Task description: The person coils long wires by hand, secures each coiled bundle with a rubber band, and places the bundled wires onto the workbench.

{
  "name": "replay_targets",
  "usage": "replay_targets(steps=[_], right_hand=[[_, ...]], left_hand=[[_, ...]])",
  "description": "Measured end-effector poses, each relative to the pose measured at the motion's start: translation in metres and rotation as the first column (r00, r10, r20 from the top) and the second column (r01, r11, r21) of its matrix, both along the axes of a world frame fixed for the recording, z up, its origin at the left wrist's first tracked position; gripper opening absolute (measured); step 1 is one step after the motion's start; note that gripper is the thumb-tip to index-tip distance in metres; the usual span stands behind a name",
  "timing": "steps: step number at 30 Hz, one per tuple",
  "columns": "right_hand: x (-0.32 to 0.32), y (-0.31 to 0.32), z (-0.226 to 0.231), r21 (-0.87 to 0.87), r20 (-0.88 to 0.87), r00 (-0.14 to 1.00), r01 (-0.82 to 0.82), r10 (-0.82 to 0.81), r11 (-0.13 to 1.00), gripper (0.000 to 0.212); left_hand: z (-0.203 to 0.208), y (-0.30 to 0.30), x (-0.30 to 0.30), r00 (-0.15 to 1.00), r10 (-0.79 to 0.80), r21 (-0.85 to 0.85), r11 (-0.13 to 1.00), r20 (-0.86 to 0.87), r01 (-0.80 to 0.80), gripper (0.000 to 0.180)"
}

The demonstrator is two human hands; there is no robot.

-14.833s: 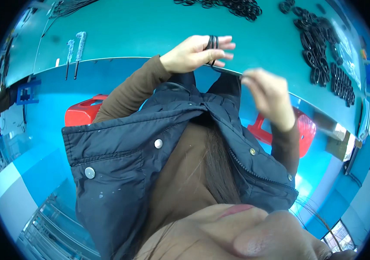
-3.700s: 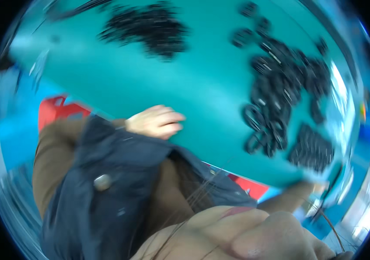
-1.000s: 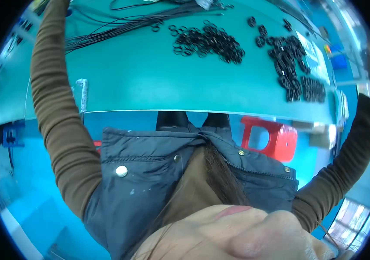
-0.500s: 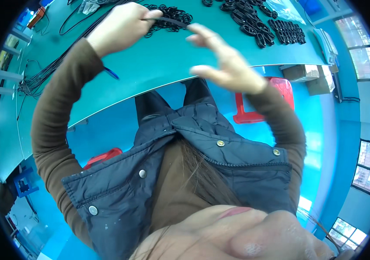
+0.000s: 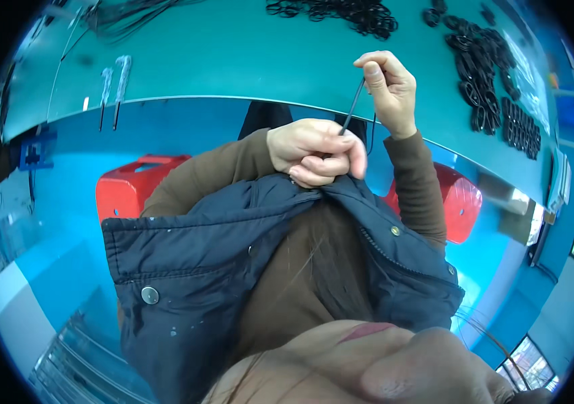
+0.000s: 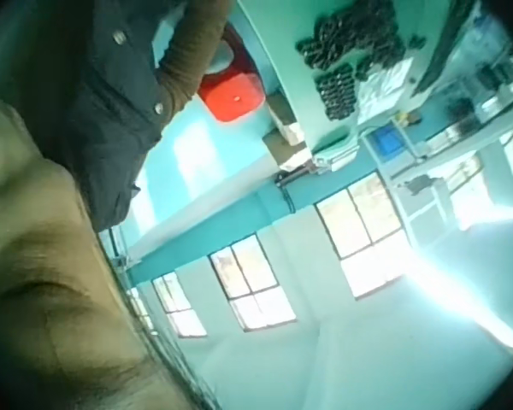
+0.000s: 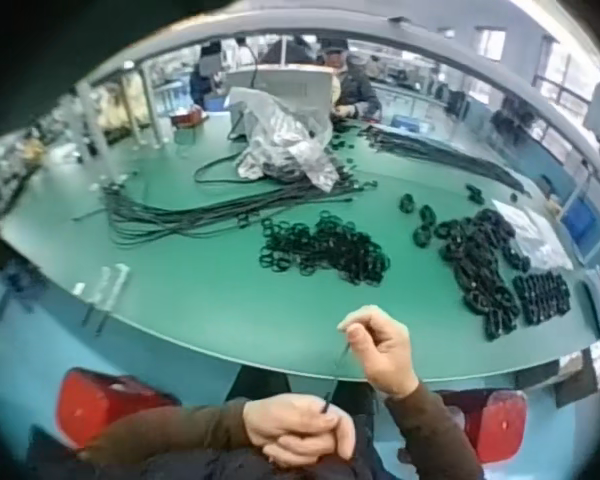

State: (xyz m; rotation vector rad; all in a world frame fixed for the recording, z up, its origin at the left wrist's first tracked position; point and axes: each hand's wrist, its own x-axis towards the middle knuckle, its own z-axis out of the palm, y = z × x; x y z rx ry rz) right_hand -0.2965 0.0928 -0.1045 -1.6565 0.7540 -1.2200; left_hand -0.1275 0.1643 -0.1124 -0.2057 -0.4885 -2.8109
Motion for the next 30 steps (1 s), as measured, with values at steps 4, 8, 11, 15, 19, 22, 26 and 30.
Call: replay_targets(steps=[4,8,11,15,19,22,26,30], right_hand=[[0.002,-0.002,-0.01,-0.031,-0.087,0.996,-0.015,0.013,0.999,0.021],[-0.008,0.014,-0.04,0.001,-0.298,0.954,0.016,-0.015,1.0,0.016],[-0.014,0.049,-0.035,0.035,-0.467,0.874,-0.134,0.135,0.99,0.008],[-0.023,0.05,0.023,-0.121,-0.598,0.787,-0.278,0.153,0.953,0.008],[-0.022,0.01,0.043,-0.231,-0.484,0.875,-0.117,-0.009,0.966,0.008],[-0.018,-0.006,0.013,-0.01,-0.286,0.955,-0.083,0.077,0.996,0.012],[-0.013,-0.002,-0.035,0.181,-0.254,0.944,-0.165,0.208,0.97,0.019],[-0.005,0.039,-0.046,0.365,-0.338,0.925,-0.043,0.176,0.93,0.019]], left_hand=[[0.026,-0.008,-0.005,0.983,0.121,-0.238,0.968,0.141,-0.085,0.047],[0.045,-0.052,0.019,0.614,0.789,-0.581,0.489,-0.023,-0.651,0.046],[0.028,-0.094,0.036,0.454,0.89,-0.73,0.278,-0.048,-0.624,0.044],[-0.007,-0.093,0.041,0.447,0.894,-0.951,0.17,0.038,-0.258,0.044],[-0.002,-0.056,0.026,0.737,0.551,-0.733,0.671,0.392,-0.111,0.049],[-0.001,-0.043,0.019,0.865,0.345,-0.467,0.871,0.364,-0.15,0.059],[0.006,-0.041,0.02,0.876,0.414,-0.49,0.833,0.246,-0.256,0.068],[0.001,-0.056,0.028,0.794,0.589,-0.465,0.752,0.155,-0.467,0.066]])
